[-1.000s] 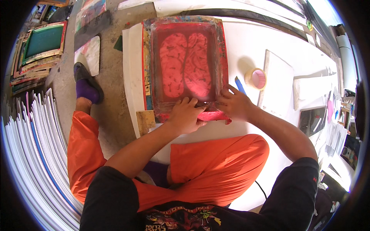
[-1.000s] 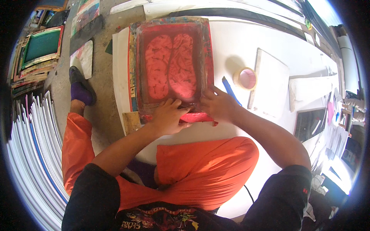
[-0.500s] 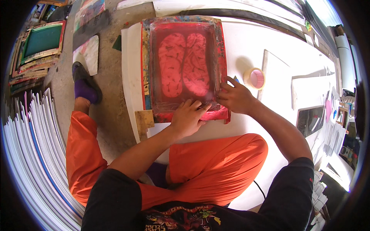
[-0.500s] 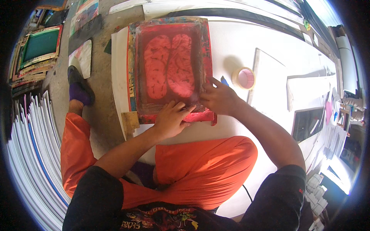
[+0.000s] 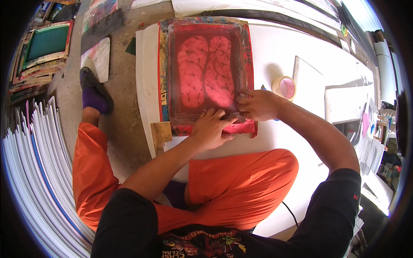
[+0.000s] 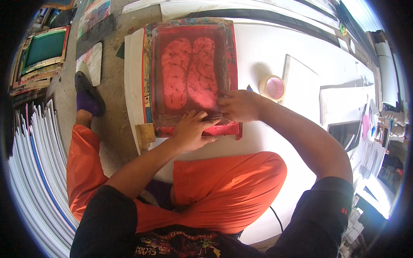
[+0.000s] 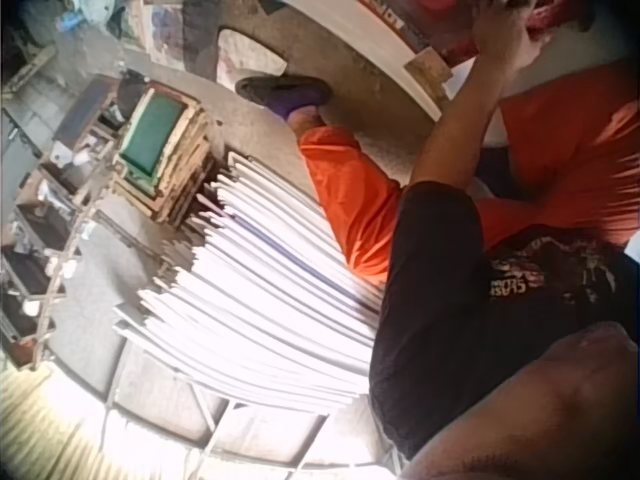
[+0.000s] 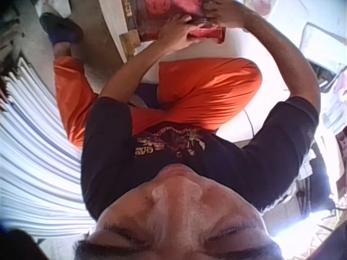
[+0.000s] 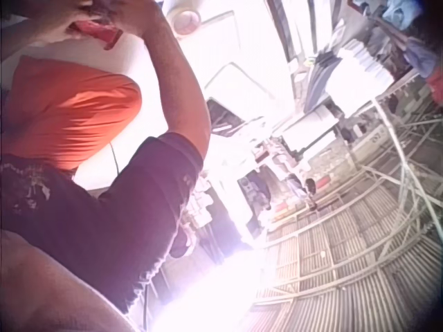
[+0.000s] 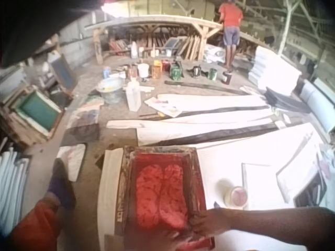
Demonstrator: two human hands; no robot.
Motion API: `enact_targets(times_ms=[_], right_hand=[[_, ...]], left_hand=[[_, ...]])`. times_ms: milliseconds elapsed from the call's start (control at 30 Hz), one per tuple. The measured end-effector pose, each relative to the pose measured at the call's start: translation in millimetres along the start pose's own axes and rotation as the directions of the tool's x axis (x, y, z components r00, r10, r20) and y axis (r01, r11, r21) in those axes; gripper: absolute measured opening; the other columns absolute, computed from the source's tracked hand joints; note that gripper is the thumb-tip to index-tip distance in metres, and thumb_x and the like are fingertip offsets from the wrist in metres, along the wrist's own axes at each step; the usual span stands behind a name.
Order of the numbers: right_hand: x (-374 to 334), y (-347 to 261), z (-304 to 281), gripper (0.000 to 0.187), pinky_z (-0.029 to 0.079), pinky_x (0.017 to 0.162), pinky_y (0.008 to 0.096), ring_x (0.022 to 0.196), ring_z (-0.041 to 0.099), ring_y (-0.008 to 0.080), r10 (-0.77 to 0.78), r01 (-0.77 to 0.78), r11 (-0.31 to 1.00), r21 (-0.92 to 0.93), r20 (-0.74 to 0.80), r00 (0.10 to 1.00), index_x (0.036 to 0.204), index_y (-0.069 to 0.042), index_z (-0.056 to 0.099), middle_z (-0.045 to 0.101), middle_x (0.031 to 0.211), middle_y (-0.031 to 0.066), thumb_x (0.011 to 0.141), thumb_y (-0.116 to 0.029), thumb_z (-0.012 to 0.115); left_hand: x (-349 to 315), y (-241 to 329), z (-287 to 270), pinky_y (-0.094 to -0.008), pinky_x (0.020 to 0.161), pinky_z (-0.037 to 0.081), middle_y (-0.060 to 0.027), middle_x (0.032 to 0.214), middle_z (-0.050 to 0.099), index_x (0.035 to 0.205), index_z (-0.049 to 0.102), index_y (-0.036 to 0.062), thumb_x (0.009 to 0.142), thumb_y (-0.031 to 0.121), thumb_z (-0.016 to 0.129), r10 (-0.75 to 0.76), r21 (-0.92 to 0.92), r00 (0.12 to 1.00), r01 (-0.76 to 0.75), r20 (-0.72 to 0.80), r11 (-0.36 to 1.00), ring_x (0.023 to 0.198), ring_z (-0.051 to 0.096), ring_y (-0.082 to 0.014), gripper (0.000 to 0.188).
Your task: The person sits on the floor and smooths a red screen with a mesh design using their hands. They then place the red screen on a shelf and pick up a green screen. The person applies masking tape to the edges of the green screen to secure the mesh.
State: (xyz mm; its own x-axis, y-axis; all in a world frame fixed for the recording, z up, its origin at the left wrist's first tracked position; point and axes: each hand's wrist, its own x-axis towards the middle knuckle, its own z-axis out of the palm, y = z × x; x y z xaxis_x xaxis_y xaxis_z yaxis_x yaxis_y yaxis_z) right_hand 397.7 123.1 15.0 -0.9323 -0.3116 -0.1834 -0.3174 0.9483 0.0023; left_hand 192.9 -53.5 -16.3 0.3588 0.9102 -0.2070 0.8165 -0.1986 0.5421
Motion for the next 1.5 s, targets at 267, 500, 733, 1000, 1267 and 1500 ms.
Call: enact_targets(times_ms=[267,500,733,1000,1267,1500], right_hand=[[16,4,-10,0.013,0.033,0.124,0.0415,0.119,0.056,0.0176,0.032,-0.052,0.996,0.076,0.241,0.97,0.087,-0.026,0.081,0.071,0.101,-0.01,0.08,-0.033,0.073],[31,2,-25,0.02,0.031,0.12,0.0437,0.124,0.055,0.0203,0.099,-0.166,0.968,0.186,0.324,0.941,0.081,-0.024,0.083,0.072,0.103,-0.0054,0.084,-0.043,0.075],[16,-16,-24,0.025,0.027,0.128,0.0526,0.122,0.056,0.0227,0.3,-0.355,0.905,0.234,0.241,0.923,0.087,-0.021,0.083,0.068,0.108,0.0003,0.074,-0.042,0.081],[25,-37,-44,0.037,0.023,0.129,0.0567,0.128,0.054,0.023,0.376,-0.438,0.88,0.185,0.294,0.879,0.092,-0.017,0.083,0.068,0.112,0.0012,0.076,-0.051,0.08],[29,-83,-19,0.047,0.024,0.127,0.0572,0.128,0.055,0.0252,0.508,-0.554,0.82,0.143,0.262,0.821,0.106,-0.012,0.077,0.07,0.11,0.0028,0.075,-0.046,0.083],[46,-96,-15,0.037,0.025,0.126,0.0583,0.125,0.058,0.0285,0.614,-0.66,0.747,0.077,0.3,0.73,0.108,-0.01,0.075,0.072,0.11,0.005,0.078,-0.03,0.079]], left_hand=[[11,1,0,-0.0516,0.102,0.045,-0.0133,0.128,0.059,0.134,0.073,0.0255,0.081,0.069,0.074,-0.066,-0.058,0.995,0.07,0.078,0.996,0.12,0.053,-0.0349,0.069],[23,8,-3,-0.0547,0.105,0.042,-0.016,0.135,0.06,0.133,0.074,0.0257,0.08,0.074,0.07,-0.12,-0.009,0.977,0.123,0.174,0.992,0.127,0.052,-0.0374,0.072],[27,10,-6,-0.0547,0.106,0.042,-0.0167,0.135,0.061,0.125,0.079,0.0238,0.082,0.074,0.069,-0.138,-0.005,0.973,0.141,0.187,0.99,0.13,0.051,-0.0382,0.066],[14,8,11,-0.0528,0.1,0.049,-0.0114,0.126,0.067,0.117,0.079,0.0153,0.087,0.056,0.076,-0.002,0.091,0.999,0.006,-0.041,0.996,0.121,0.059,-0.0346,0.051],[3,3,31,-0.0421,0.083,0.057,-0.0081,0.098,0.067,0.094,0.074,0.0069,0.075,0.024,0.078,0.122,0.227,0.962,-0.065,-0.246,0.972,0.097,0.066,-0.0297,0.026],[0,4,35,-0.0435,0.084,0.057,-0.0083,0.098,0.066,0.096,0.072,0.0073,0.076,0.021,0.077,0.104,0.24,0.952,-0.033,-0.289,0.97,0.097,0.065,-0.0296,0.025]])
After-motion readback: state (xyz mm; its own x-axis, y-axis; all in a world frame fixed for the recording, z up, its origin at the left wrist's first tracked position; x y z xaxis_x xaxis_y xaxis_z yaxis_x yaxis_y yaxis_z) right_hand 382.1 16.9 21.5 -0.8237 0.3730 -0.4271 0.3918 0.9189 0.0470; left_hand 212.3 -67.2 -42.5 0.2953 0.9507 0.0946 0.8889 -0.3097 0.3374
